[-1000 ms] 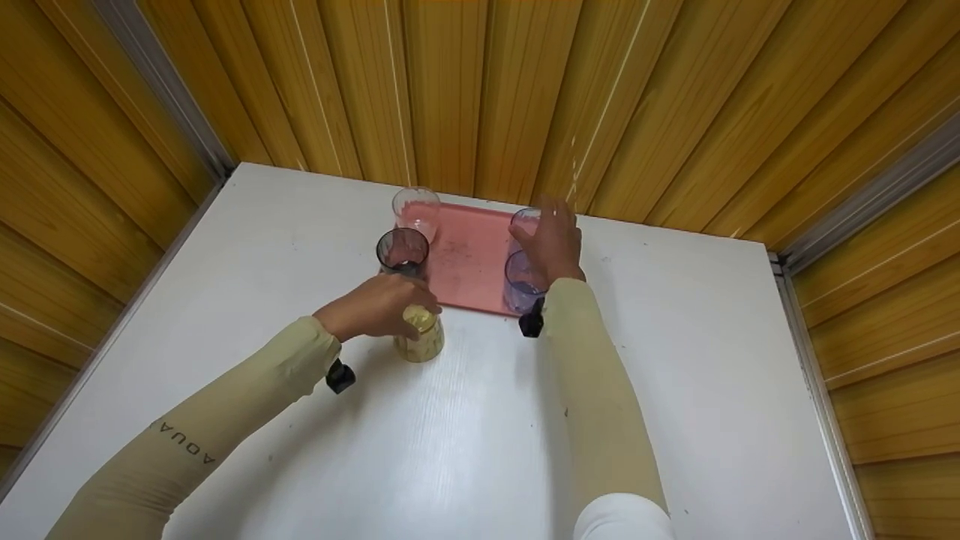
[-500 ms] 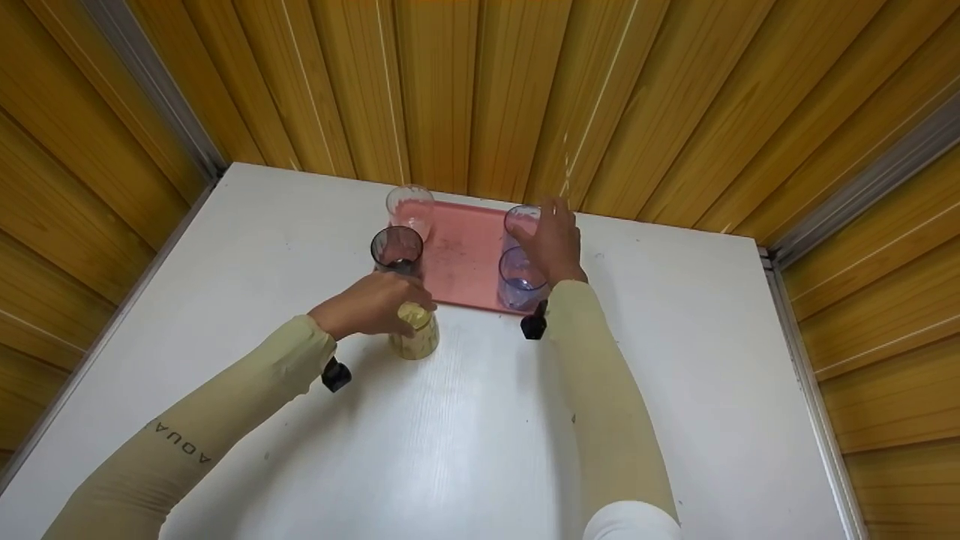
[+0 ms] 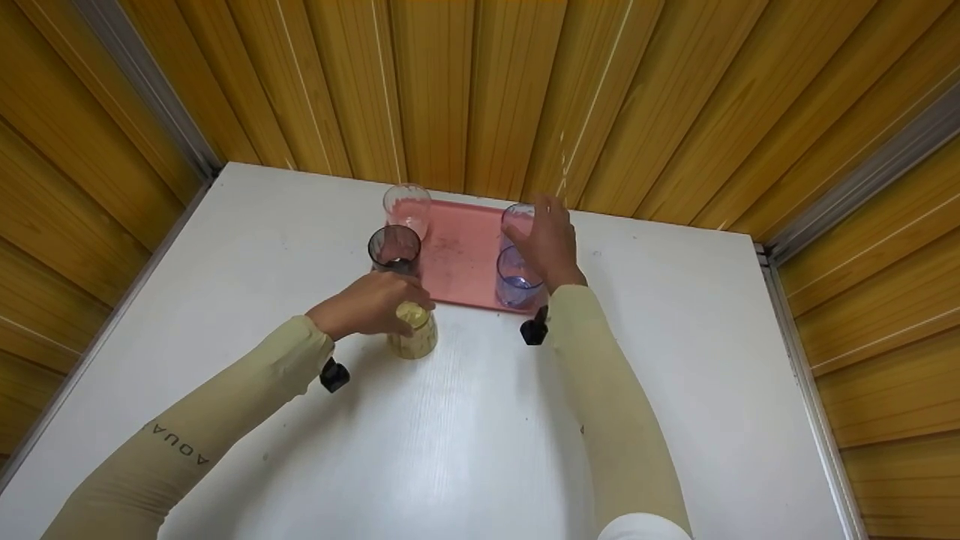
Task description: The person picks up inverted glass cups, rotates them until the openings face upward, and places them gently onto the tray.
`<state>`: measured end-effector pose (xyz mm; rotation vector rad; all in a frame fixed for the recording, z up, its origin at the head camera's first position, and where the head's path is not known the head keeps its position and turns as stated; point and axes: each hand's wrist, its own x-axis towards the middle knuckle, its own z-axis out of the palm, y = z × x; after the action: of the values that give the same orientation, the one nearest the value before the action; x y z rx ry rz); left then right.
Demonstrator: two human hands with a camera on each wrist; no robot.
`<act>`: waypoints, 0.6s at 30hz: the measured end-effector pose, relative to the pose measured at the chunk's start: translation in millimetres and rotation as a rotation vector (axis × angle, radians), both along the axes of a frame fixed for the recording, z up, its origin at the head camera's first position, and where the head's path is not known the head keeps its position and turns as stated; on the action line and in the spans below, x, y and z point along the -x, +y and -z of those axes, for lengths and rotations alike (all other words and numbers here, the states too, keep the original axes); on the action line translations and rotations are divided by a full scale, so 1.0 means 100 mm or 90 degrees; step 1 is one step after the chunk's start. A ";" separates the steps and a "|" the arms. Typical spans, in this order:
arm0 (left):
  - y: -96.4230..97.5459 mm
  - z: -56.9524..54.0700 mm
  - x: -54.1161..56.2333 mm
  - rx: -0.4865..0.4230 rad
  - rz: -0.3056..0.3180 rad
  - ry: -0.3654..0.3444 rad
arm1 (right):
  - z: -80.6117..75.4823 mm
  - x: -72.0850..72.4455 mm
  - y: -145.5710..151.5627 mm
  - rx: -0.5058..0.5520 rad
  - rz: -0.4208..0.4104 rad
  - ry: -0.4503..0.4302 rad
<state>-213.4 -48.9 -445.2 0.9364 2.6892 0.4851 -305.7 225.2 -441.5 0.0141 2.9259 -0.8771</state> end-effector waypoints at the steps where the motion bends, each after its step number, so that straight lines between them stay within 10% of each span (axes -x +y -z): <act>1: 0.00 0.00 0.00 0.002 -0.001 -0.003 | 0.00 -0.01 -0.01 0.000 -0.001 0.002; 18: 0.00 -0.02 0.01 0.008 0.010 0.000 | 0.00 -0.13 -0.12 0.031 -0.031 0.040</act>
<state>-214.0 -48.9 -443.3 0.9534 2.6788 0.4638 -292.9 213.2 -441.7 -0.0901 2.9479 -0.9576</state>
